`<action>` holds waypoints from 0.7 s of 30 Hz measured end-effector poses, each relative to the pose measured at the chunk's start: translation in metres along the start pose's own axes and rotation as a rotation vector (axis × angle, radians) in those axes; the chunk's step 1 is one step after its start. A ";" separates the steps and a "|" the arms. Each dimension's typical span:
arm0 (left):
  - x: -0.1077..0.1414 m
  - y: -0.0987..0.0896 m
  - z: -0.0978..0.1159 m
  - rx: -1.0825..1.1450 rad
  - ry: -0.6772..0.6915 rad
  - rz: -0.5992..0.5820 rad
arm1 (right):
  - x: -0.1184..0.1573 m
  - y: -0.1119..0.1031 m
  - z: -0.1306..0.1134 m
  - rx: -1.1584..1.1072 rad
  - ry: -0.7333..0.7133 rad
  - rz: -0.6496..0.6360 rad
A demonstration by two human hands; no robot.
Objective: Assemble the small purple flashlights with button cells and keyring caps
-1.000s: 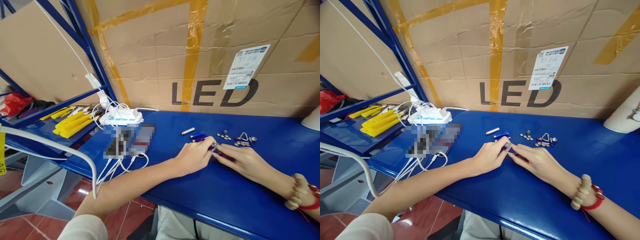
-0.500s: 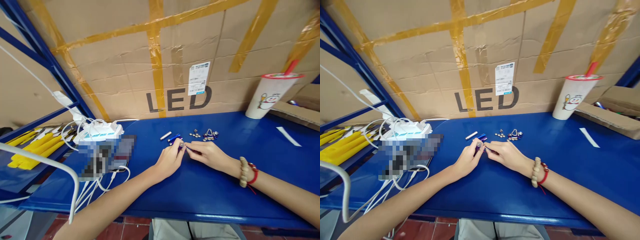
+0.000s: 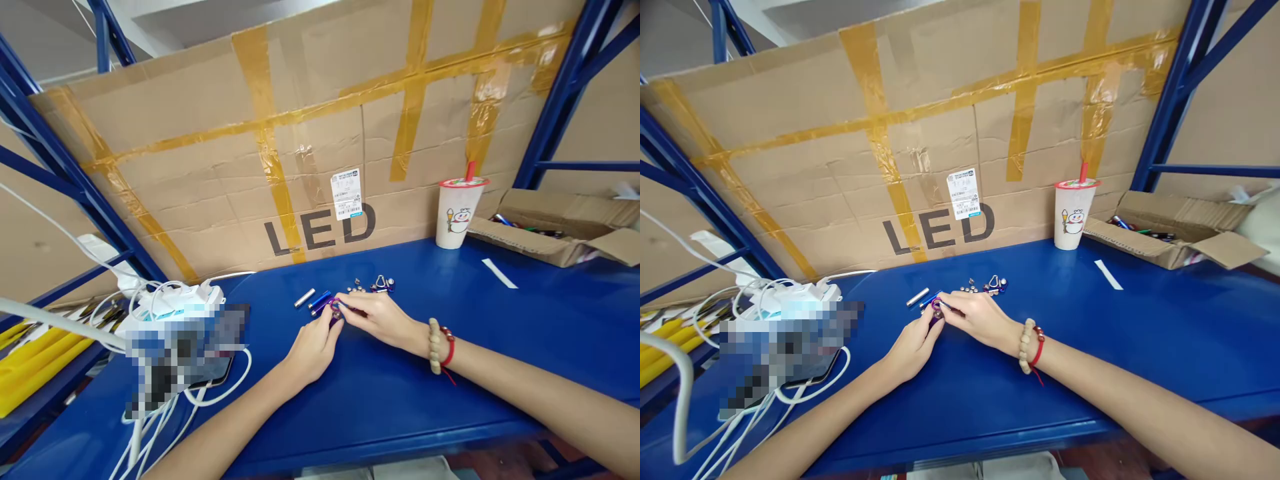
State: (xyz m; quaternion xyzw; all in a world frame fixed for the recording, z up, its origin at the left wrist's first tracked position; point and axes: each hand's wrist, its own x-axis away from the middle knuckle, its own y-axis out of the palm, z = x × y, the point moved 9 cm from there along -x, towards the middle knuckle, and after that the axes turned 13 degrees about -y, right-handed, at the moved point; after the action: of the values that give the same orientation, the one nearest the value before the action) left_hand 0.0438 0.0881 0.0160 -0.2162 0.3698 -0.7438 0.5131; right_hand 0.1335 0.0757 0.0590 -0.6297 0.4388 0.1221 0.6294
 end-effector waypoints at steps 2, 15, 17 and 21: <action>0.000 0.001 0.002 0.000 0.009 0.003 | -0.001 0.001 -0.001 -0.016 0.008 -0.009; -0.002 0.000 -0.004 0.112 -0.065 0.051 | 0.005 0.014 0.009 -0.161 0.091 -0.166; -0.002 0.001 -0.002 0.074 -0.049 0.053 | 0.007 0.018 0.014 -0.200 0.121 -0.179; -0.002 0.000 -0.003 -0.001 -0.051 0.080 | 0.010 0.029 0.021 -0.287 0.171 -0.197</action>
State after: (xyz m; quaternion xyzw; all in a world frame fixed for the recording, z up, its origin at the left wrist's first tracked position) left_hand 0.0427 0.0912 0.0146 -0.2206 0.3653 -0.7168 0.5514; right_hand 0.1276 0.0956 0.0283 -0.7610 0.4050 0.0672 0.5023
